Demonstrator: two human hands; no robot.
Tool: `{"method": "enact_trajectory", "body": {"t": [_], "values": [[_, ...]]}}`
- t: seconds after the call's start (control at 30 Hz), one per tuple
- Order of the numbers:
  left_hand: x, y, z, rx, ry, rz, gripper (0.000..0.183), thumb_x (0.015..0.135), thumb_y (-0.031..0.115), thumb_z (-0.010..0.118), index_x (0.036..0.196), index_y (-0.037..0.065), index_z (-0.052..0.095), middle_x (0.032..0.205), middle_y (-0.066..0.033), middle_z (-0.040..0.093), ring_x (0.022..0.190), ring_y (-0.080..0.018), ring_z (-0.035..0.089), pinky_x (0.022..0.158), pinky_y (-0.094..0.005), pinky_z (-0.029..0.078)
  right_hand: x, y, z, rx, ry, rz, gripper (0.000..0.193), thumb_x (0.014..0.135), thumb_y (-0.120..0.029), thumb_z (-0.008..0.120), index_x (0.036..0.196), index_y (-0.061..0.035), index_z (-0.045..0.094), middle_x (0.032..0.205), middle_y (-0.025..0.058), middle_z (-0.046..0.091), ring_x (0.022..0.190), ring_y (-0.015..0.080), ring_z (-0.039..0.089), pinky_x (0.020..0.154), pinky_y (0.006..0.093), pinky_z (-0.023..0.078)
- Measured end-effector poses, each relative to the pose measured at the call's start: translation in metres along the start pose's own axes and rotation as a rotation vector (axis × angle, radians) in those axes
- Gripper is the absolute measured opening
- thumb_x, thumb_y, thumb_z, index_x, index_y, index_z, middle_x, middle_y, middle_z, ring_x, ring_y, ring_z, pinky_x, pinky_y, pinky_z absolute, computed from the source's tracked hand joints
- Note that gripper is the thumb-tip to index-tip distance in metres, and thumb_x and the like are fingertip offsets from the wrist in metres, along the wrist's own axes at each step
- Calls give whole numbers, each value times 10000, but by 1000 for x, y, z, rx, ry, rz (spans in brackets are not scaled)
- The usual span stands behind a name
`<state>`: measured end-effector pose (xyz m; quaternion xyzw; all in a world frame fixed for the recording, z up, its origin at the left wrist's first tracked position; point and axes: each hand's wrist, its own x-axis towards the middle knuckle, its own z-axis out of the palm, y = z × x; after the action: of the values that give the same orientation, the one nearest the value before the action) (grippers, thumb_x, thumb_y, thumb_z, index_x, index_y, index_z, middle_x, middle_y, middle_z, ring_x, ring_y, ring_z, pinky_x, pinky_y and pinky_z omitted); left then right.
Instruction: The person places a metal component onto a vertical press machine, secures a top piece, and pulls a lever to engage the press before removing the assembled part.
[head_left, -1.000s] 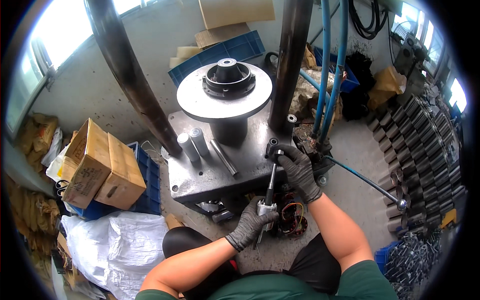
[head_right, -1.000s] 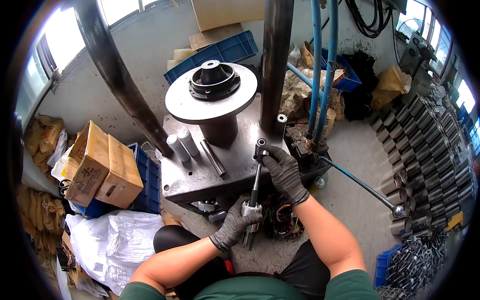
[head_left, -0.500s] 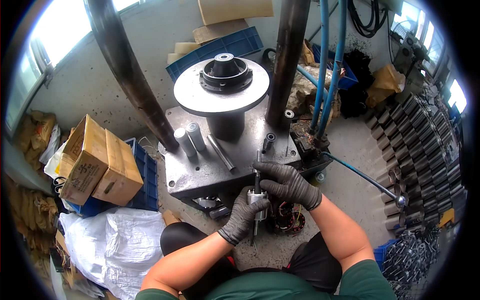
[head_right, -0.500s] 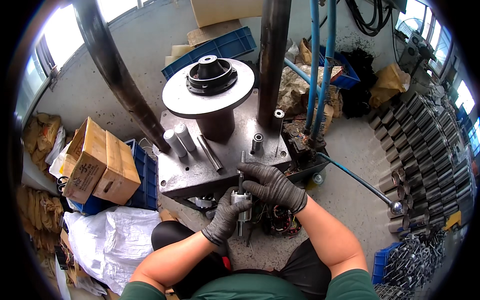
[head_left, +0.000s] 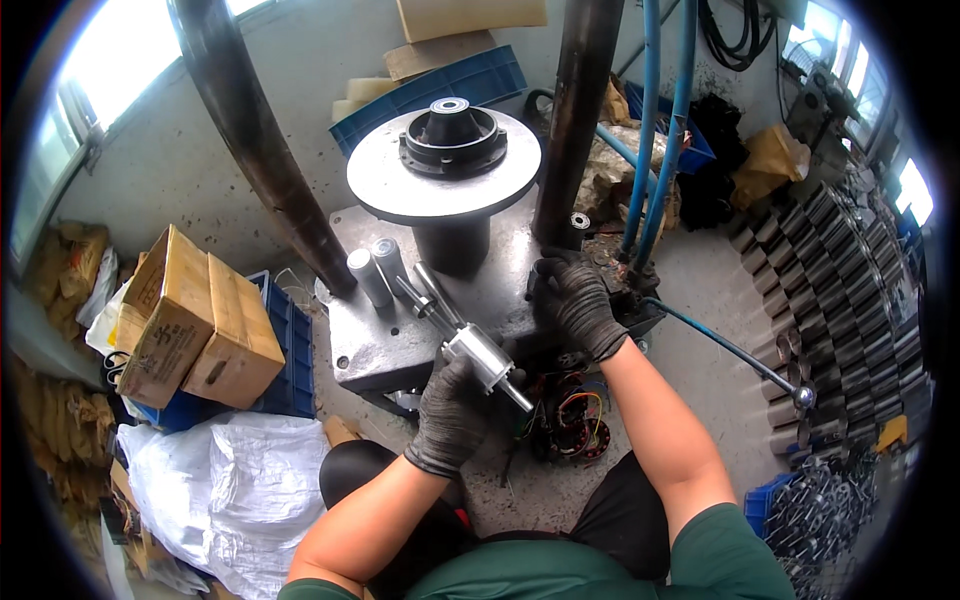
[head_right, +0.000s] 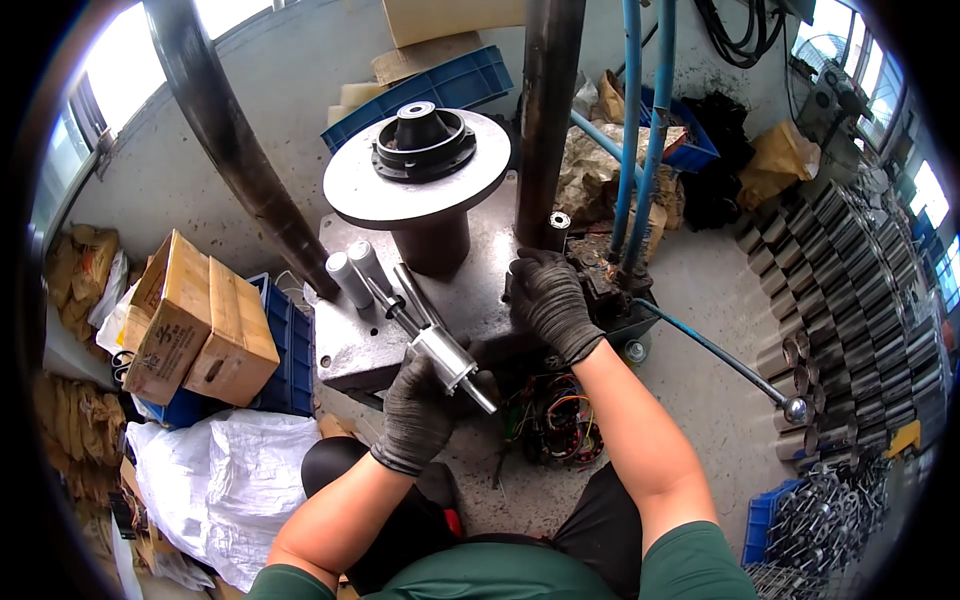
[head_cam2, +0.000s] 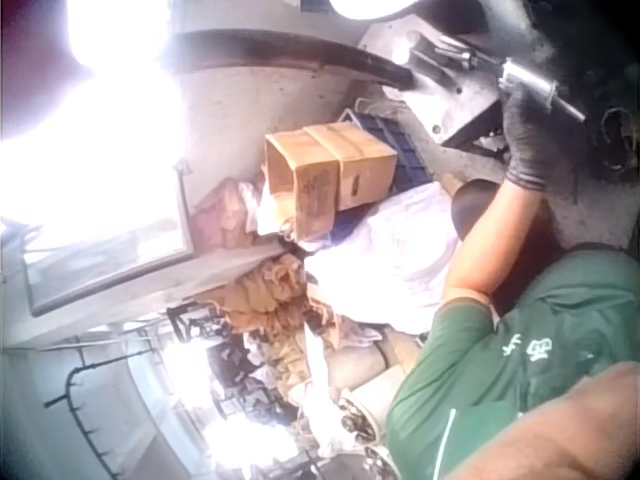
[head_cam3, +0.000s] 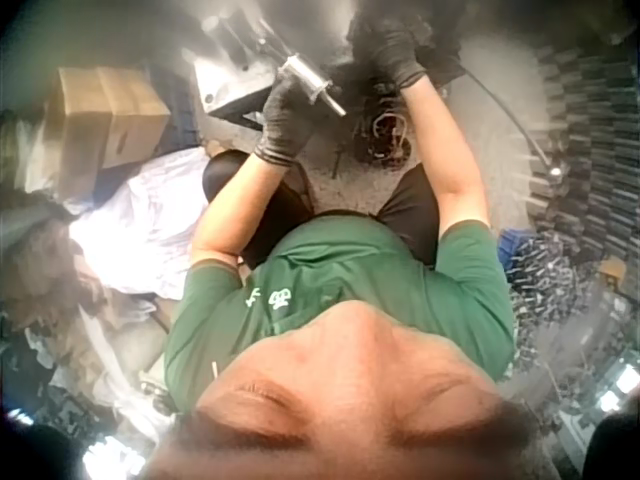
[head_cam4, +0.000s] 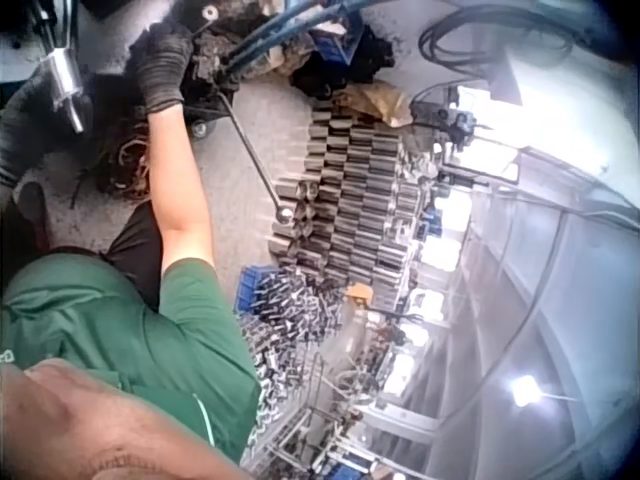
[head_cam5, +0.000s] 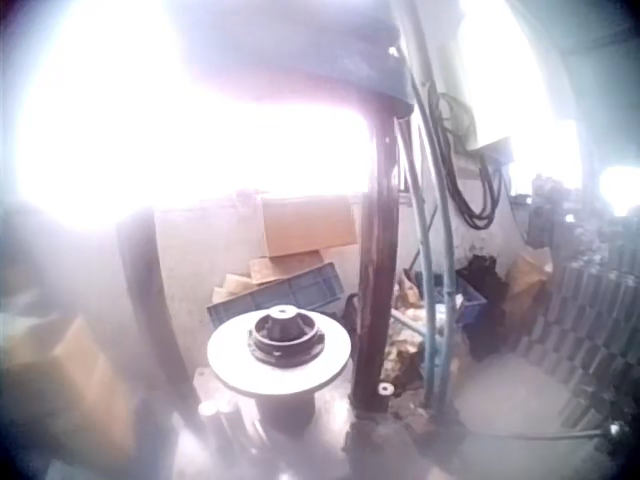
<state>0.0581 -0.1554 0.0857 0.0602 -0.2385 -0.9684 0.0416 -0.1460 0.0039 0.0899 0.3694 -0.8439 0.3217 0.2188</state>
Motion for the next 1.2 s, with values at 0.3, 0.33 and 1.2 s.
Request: {"method": "enact_trajectory", "body": {"t": [0.3, 0.33, 1.2], "values": [[7, 15, -8, 71, 21, 110, 484, 988, 358, 697, 1354, 92, 525, 1294, -175, 653, 1106, -336, 684, 978, -523, 578, -7, -25, -21, 359, 99, 180, 227, 809, -175, 844, 897, 2, 733, 1087, 146, 716, 956, 234, 686, 828, 356, 555], [8, 19, -11, 61, -2, 116, 478, 1026, 378, 640, 1358, 60, 509, 1275, -173, 659, 1136, -319, 670, 1000, -513, 569, -14, -33, -26, 455, 49, 272, 237, 819, -186, 846, 896, 8, 732, 1087, 142, 717, 937, 214, 685, 814, 345, 553], [8, -7, -9, 284, 96, 122, 518, 959, 408, 742, 1291, 75, 525, 1145, -112, 671, 1037, -253, 671, 914, -420, 591, -91, -92, -68, 956, -406, 760, 825, 888, -284, 834, 1512, 59, 416, 1017, 103, 714, 997, 163, 677, 902, 324, 553]]}}
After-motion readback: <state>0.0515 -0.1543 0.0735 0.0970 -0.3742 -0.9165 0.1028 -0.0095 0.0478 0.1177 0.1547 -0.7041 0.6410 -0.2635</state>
